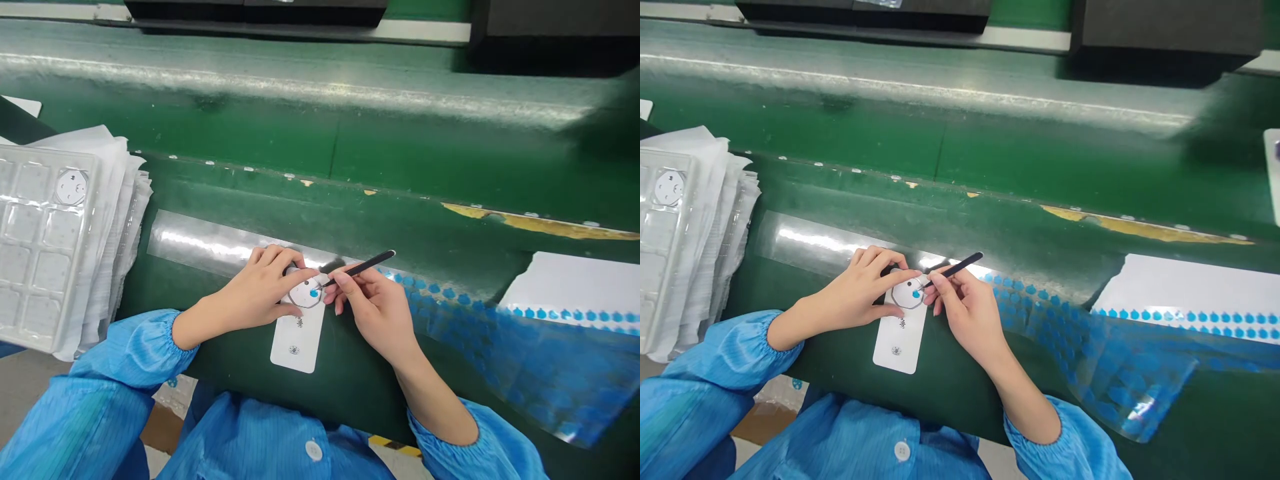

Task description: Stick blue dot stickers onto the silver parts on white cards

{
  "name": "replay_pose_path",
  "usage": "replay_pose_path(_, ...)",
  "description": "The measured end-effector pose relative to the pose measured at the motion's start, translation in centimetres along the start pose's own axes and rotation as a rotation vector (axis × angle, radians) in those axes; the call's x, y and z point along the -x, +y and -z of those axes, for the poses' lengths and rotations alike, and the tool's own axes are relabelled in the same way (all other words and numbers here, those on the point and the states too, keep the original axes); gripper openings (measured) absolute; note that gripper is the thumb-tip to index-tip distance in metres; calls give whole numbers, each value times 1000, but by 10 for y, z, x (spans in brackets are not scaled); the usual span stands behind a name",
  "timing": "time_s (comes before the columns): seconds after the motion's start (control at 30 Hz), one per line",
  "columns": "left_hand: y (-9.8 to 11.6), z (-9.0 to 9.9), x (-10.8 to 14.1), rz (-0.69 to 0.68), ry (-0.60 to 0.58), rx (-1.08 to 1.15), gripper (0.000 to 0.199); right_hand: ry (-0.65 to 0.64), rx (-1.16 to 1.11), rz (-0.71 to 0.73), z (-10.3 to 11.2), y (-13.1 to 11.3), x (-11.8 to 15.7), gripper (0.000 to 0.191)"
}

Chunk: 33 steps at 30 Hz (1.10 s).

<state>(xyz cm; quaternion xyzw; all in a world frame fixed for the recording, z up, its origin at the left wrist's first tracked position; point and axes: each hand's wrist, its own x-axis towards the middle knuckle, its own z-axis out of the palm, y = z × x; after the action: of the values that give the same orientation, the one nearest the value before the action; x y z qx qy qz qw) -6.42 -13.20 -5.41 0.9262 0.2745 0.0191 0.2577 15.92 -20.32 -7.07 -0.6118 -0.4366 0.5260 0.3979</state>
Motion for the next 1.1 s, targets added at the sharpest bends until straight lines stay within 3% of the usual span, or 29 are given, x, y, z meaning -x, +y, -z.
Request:
replay_pose_path(0.7, 2, -2, 1, 6, 35, -53, 70, 59, -2, 17, -3, -6, 2, 28)
replay_pose_path(1.1, 3, -1, 0, 8, -3, -62, 72, 64, 24, 29, -4, -2, 3, 24)
